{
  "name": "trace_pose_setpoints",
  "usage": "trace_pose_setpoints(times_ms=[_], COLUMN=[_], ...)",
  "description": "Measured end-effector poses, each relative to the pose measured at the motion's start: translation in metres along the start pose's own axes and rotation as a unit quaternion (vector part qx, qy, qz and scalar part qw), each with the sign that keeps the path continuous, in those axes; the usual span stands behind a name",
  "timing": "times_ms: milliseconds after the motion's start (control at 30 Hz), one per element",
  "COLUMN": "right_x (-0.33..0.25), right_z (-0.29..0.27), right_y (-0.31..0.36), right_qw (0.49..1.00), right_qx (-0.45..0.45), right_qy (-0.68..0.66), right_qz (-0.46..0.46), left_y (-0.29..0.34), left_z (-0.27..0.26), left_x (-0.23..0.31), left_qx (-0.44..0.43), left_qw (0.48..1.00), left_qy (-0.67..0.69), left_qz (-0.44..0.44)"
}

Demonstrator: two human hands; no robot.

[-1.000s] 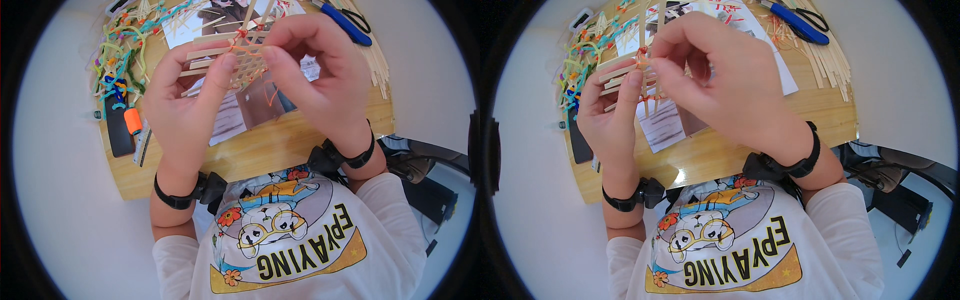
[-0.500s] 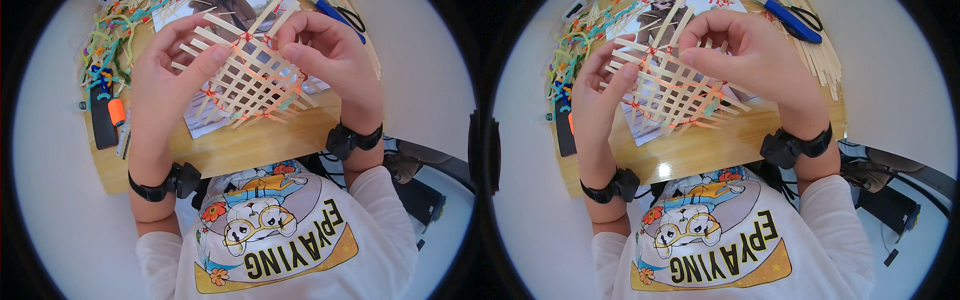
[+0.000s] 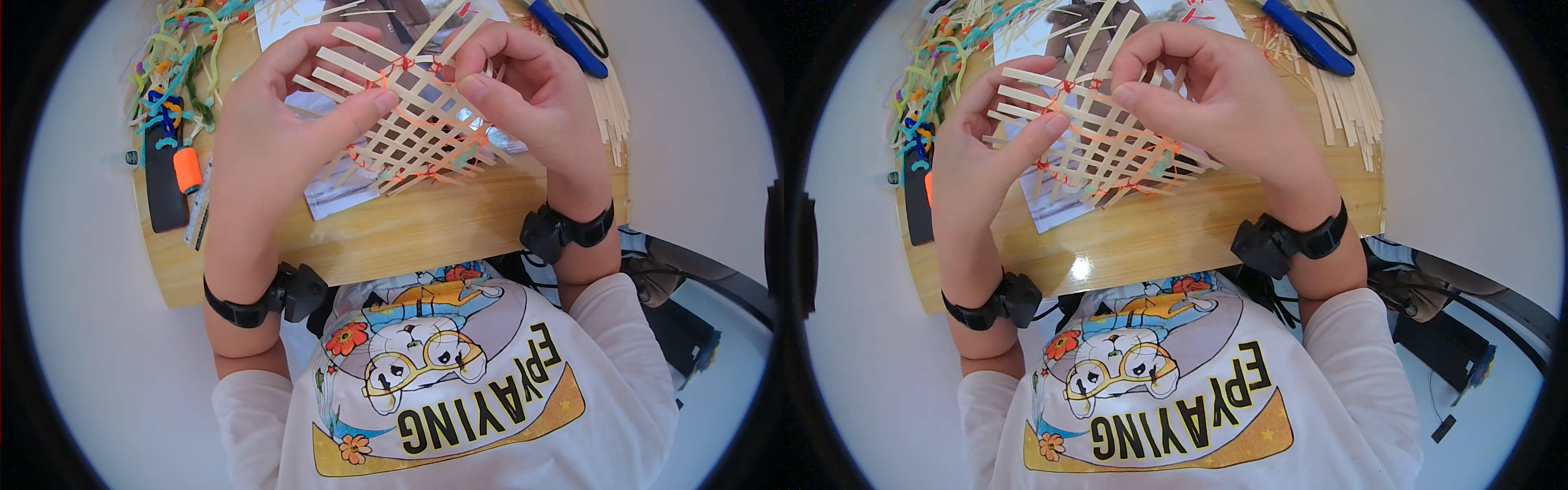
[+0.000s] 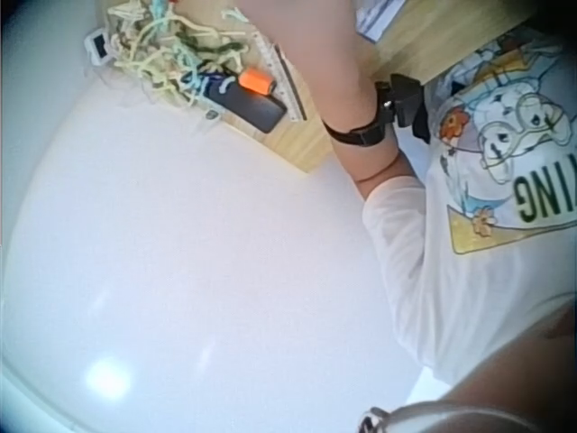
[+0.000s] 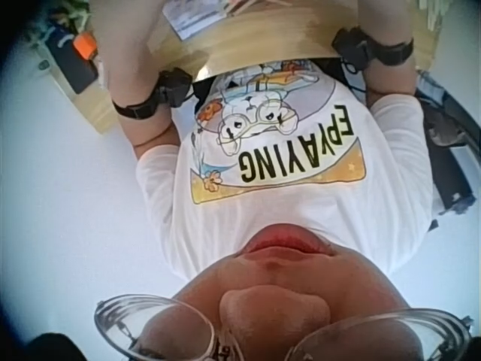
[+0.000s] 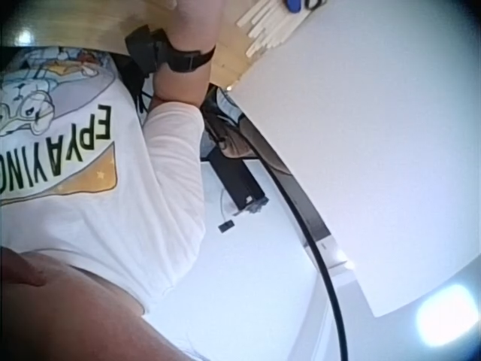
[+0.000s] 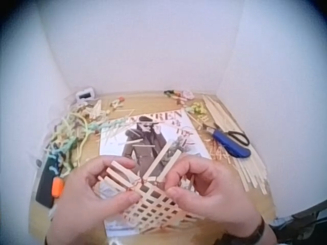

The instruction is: Weaving thin bamboo strips together and securing them with orange thread.

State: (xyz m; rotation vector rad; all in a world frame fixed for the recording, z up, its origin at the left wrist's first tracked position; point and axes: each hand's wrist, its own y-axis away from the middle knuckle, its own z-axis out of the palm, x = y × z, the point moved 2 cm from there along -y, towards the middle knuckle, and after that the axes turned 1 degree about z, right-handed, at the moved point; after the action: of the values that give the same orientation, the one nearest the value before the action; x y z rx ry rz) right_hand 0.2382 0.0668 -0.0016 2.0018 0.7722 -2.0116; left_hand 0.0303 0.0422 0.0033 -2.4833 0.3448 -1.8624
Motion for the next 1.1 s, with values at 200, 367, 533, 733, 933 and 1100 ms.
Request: trace_pose_setpoints(times_ms=[200, 367, 533, 733, 933, 1100], right_x=[0.0, -0.015, -0.042, -0.042, -0.034, -0.035], right_z=[0.0, 0.006, 0.018, 0.042, 0.05, 0.051], right_y=[-0.001, -0.005, -0.007, -0.007, -0.006, -0.005], right_qw=[1.0, 0.995, 0.917, 0.897, 0.904, 0.912], right_qx=[-0.017, 0.041, 0.243, 0.085, 0.121, 0.122], right_qy=[-0.003, 0.062, 0.229, 0.363, 0.359, 0.35], right_qz=[-0.013, -0.064, -0.217, -0.237, -0.198, -0.178], left_y=[0.003, 0.006, 0.007, 0.011, 0.012, 0.012], left_z=[-0.005, -0.005, -0.002, 0.002, 0.006, 0.005], left_x=[-0.005, 0.001, 0.012, 0.012, 0.01, 0.009], left_qx=[-0.055, -0.04, 0.07, 0.113, 0.128, 0.142], left_qw=[0.995, 0.992, 0.997, 0.992, 0.988, 0.988], left_qy=[0.042, 0.077, 0.039, 0.052, 0.078, 0.049], left_qz=[-0.077, -0.091, -0.021, 0.019, 0.044, 0.047])
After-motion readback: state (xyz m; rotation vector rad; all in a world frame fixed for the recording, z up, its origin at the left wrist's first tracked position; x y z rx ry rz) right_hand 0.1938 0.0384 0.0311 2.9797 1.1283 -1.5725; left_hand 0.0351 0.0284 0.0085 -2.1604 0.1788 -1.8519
